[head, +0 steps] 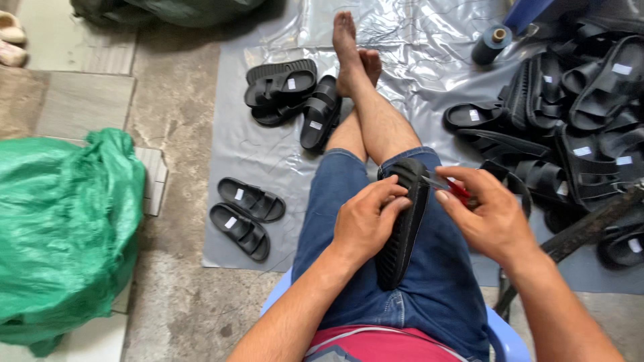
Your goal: The person sits on a blue plastic chair and sews a black slipper sole using a needle and thread. They repeatedly push the needle through the sole and pull the thread to stitch the edges. The person occasionally uses pliers to cut the thread.
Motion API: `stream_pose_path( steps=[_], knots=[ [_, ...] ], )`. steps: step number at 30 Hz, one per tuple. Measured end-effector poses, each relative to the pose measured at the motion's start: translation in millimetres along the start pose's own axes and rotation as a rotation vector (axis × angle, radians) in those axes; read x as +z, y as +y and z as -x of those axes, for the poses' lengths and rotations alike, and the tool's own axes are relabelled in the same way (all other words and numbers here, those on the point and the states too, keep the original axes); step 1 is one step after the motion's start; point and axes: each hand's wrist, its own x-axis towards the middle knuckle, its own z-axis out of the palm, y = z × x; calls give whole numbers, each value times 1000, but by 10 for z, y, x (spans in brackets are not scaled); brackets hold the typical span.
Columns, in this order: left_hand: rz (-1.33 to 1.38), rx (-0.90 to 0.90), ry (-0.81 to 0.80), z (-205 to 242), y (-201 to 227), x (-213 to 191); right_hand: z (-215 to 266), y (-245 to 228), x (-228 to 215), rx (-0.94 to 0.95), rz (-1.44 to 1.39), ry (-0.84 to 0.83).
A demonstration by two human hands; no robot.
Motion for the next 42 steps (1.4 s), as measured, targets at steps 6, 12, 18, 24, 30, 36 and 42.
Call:
stream_pose_path(
  steps=[6,12,18,24,30,36,42],
  knots=[
    [-232,61,-57,-122,72,153,-85,-122,-380,67,359,-168],
    [-312,122,-9,-145,114,245,-247,-264,-437,50,644,-284],
    [-350,147,27,-160,93,326,-335,-468,-513,126,801,-462],
    [-337,156,-5,-133,136,345,-376,-515,-503,161,873,-508],
    [-366,173,10,-120,123,383,-403,-560,-487,137,955,-569],
    [-315,92,-50,-107,162,367,-429,-580,-448,169,931,-566],
    [-92,-110,-74,-115,230,207,-488,-502,-512,355,382,-286]
  ],
)
